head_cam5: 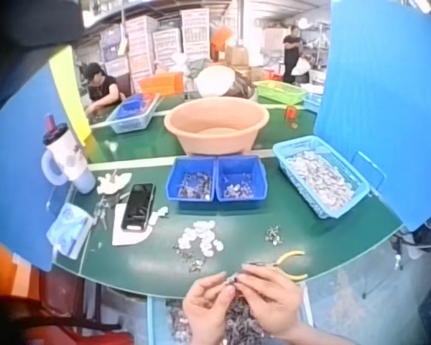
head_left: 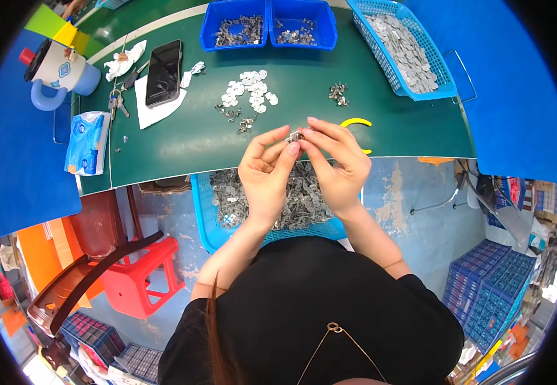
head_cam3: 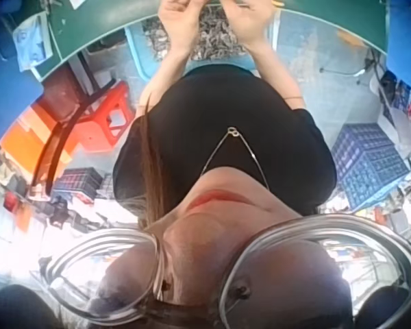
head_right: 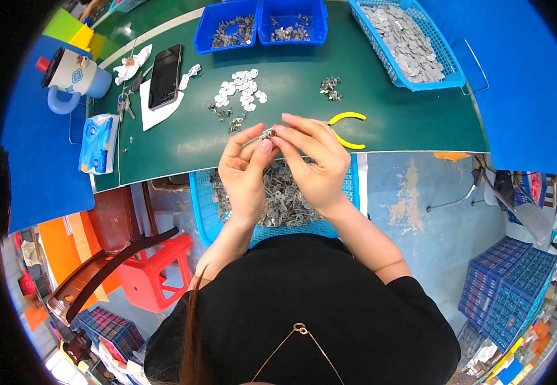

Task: Assembling small metal components and plastic bases using pliers at a workbench.

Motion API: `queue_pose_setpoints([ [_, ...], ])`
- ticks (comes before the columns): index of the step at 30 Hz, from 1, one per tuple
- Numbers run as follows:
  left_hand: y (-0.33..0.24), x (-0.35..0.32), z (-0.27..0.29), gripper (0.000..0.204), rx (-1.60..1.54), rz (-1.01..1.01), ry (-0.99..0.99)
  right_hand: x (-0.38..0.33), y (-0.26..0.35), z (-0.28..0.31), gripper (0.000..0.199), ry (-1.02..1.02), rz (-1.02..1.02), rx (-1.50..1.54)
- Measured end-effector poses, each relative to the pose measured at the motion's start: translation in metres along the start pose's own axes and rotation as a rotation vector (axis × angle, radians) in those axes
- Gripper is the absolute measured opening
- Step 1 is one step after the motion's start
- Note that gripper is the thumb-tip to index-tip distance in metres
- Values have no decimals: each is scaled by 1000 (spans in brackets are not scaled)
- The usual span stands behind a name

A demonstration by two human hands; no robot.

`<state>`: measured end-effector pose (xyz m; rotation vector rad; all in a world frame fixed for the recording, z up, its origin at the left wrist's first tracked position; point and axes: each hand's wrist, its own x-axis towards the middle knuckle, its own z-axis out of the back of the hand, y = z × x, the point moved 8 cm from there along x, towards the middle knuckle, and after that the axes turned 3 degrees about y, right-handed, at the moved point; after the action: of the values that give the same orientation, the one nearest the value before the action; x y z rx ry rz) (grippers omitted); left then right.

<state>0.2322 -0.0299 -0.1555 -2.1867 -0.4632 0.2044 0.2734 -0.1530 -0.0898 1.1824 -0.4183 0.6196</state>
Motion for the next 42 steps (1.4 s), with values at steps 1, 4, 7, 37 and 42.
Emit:
queue_pose_setpoints([
  [1, 3, 0, 0, 23, 10, 36, 4, 0, -2, 0, 20, 0, 0, 0],
  [4, 11, 1, 4, 23, 5, 113, 12, -4, -1, 0, 19, 18, 65, -44],
  [7, 17, 2, 2, 22, -23, 164, 26, -7, -1, 0, 18, 37, 87, -94],
  [37, -9, 8, 30, 13, 243, -35, 0, -16, -72, 28, 53, 409, 78, -715],
  [42, -18, 5, 26, 13, 294, -107, -3, -18, -79, 28, 46, 385, 53, -659],
])
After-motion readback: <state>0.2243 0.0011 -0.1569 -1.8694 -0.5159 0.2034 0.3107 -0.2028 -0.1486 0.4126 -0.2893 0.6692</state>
